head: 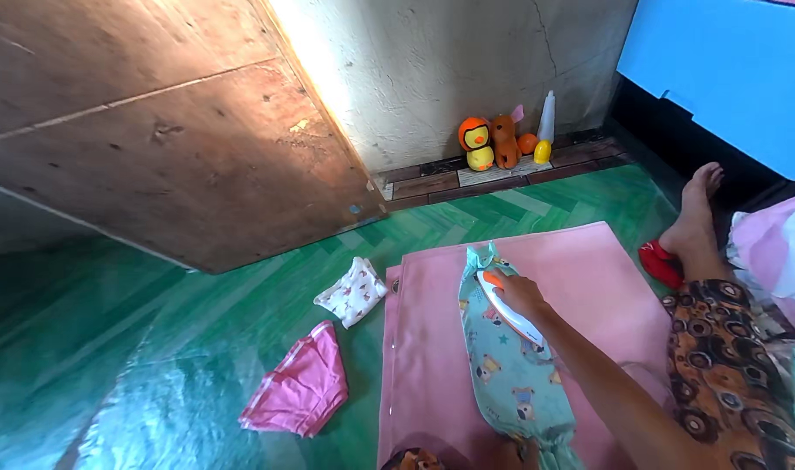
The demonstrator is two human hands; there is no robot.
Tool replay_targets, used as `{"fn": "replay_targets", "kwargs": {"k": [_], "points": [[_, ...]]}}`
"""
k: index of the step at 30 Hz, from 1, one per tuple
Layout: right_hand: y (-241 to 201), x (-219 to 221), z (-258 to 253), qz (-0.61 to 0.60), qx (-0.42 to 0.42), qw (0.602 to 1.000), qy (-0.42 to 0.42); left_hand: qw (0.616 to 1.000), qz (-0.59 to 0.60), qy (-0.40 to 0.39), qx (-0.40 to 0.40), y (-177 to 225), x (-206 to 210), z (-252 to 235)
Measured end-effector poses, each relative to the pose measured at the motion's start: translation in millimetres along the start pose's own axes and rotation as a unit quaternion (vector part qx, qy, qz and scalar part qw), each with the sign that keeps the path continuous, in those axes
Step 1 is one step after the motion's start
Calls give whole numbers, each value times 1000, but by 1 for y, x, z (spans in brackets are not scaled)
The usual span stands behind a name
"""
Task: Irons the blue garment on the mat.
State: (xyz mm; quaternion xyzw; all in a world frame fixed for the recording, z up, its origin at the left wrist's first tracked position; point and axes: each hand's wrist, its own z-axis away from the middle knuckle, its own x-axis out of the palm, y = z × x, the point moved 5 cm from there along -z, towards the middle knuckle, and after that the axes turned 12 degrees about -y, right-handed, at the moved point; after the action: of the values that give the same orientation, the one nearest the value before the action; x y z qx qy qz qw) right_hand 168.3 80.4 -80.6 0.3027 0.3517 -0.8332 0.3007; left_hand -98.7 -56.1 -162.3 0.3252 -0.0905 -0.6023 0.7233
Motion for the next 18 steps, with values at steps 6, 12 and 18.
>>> {"fn": "replay_targets", "kwargs": {"k": [6,12,18], "points": [[-3,16,14,12,-9,1000,-5,999,5,-43,-21,8,8,1],[-12,32,24,17,-35,999,-15,1000,2,-12,-14,0,9,-5],[-21,44,29,32,-64,997,-35,1000,3,-8,-21,1,9,-3]]}}
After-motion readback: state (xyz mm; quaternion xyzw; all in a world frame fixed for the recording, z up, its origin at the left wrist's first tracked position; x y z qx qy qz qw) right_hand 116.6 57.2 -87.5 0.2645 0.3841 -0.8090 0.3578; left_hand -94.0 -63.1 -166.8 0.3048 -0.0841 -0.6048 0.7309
